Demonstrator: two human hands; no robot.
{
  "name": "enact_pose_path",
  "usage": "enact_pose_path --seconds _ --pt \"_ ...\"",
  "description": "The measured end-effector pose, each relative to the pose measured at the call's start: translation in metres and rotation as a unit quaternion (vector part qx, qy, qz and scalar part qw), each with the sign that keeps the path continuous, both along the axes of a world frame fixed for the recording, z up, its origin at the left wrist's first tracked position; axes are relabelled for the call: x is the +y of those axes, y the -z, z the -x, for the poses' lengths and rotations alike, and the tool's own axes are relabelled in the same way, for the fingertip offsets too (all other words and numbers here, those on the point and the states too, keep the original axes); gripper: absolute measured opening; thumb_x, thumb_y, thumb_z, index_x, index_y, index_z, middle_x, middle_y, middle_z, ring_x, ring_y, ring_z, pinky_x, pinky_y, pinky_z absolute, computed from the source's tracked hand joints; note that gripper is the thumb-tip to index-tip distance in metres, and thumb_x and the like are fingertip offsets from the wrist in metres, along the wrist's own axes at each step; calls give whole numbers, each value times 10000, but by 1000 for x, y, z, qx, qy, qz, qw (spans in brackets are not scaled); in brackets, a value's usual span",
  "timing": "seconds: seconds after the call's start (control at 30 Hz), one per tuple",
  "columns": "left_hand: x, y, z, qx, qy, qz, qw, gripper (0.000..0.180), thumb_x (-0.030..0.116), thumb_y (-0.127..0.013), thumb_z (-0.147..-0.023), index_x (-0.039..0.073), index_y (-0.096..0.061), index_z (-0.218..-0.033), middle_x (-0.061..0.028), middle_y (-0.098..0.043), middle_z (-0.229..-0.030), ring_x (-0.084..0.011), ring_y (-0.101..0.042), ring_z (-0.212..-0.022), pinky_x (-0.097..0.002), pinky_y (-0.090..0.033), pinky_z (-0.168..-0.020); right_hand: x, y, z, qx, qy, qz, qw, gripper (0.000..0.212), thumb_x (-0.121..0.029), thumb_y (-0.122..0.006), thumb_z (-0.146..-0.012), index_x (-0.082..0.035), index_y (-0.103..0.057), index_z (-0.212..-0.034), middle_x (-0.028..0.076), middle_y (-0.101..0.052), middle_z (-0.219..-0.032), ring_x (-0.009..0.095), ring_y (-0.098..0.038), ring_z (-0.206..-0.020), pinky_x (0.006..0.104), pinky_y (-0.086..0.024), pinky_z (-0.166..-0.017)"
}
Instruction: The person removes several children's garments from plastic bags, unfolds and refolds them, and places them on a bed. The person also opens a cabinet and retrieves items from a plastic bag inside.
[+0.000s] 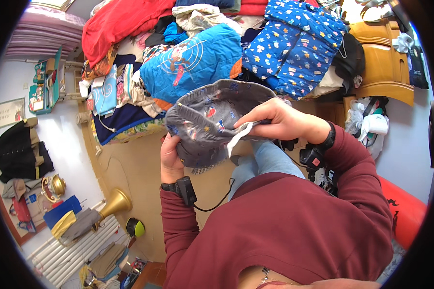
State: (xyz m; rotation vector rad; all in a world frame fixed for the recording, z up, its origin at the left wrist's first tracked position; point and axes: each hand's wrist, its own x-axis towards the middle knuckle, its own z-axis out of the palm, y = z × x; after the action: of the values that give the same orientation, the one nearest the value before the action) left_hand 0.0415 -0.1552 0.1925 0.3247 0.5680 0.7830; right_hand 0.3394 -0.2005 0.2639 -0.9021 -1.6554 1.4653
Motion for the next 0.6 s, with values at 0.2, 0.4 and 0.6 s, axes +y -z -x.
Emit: enact_pose_path --seconds 0.2,0.4,0.6 --pt "54 -26 -87 64 100 -99 988 373 46 -466 -846 -18 -418 -1209 -145 -516 -1162 -236 -543 -1017 -354 -447 -870 3 -35 -84 -113 147 -2 983 200 -35 -594 -792 -18 -628 -989 71 -654 -911 102 -593 -827 242 -460 -762" --pt "143 -59 -189 83 50 -318 943 364 112 -521 -864 28 -421 -1204 -135 -519 -1157 -192 -540 -1016 -266 -429 -829 105 -70 -257 -434 341 -139 822 343 -191 -584 -758 -41 -578 -1067 164 -621 -920 203 -608 -837 315 -468 -766" --pt "148 3 -158 199 35 -139 970 304 225 -456 -901 56 -453 -1153 -123 -534 -1131 -253 -526 -1041 -365 -422 -860 117 4 -357 -583 399 -132 695 345 -224 -579 -764 -14 -565 -1037 165 -613 -949 233 -603 -843 320 -473 -726"
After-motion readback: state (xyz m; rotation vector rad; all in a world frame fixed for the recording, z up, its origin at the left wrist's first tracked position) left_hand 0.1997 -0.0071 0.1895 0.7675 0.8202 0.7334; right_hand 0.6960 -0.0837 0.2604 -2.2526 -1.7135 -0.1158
